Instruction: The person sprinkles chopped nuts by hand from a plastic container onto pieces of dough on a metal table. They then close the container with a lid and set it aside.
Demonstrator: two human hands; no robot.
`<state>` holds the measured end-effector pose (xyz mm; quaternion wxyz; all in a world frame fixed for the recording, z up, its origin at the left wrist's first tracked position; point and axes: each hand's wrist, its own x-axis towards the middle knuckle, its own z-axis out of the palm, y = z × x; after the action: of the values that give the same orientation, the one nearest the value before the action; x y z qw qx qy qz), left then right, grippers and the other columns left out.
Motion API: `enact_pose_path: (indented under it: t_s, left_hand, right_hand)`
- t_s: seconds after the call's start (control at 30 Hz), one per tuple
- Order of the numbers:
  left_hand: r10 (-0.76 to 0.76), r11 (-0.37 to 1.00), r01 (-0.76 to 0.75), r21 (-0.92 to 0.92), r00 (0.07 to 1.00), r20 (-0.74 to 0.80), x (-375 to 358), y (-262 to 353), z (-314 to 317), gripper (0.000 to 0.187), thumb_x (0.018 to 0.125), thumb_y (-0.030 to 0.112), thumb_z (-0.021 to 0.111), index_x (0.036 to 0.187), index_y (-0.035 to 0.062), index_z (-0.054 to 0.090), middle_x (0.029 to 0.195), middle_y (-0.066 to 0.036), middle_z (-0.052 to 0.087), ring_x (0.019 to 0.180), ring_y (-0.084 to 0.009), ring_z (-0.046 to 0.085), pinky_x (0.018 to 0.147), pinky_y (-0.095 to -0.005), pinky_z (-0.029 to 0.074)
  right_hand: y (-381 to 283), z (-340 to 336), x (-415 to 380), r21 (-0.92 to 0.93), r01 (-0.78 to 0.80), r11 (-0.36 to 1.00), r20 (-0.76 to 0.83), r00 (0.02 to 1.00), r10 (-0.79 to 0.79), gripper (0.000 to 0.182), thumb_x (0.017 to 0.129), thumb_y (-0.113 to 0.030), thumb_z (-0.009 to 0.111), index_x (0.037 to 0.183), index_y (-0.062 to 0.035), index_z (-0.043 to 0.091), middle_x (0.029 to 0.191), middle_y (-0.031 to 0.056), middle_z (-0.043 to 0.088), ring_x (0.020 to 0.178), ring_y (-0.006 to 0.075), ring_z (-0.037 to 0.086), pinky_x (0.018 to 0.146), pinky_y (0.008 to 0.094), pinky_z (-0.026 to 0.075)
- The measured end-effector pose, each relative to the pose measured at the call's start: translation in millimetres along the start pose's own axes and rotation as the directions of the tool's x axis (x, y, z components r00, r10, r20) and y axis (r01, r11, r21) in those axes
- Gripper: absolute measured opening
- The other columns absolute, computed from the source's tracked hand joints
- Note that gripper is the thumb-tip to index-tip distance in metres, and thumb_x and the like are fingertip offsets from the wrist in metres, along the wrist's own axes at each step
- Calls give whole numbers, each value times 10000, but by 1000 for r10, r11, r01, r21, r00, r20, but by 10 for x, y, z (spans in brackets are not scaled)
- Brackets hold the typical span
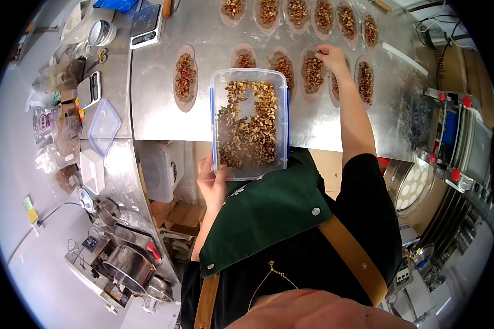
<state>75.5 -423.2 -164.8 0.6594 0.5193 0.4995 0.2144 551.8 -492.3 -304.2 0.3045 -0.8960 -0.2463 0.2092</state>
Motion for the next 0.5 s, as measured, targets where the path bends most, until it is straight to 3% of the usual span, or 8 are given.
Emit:
enact_pose_path:
  t_s: [0.23, 0.4, 0.5]
  left_hand:
    - [-14, 1000, 14, 0, 1000, -11, -23, 4, -18, 488, 806, -73, 504, 1283, 25, 542, 1088, -47, 465, 815, -128, 587, 614, -240, 564]
    - [-6, 1000, 5, -11, 998, -59, -24, 29, 14, 468, 793, -81, 498, 1252, -10, 558, 987, 4, 470, 681, -90, 584, 583, -233, 529]
    - [-12, 1000, 11, -7, 999, -50, -31, 26, 1, 463, 798, -81, 500, 1252, -9, 557, 982, 5, 469, 695, -88, 585, 590, -229, 533]
  right_hand:
    - [29, 62, 87, -141, 33, 989, 95, 995, -20, 273, 763, -77, 699, 1036, -66, 681, 998, 139, 680, 947, 268, 644, 841, 362, 498]
    - [26, 27, 69, -128, 82, 988, 134, 989, -65, 256, 777, -85, 691, 1033, -75, 684, 999, 136, 679, 933, 268, 647, 829, 364, 503]
    - [74, 13, 148, -112, 49, 992, 75, 996, -40, 245, 785, -92, 690, 1029, -77, 686, 994, 127, 683, 922, 259, 652, 813, 361, 511]
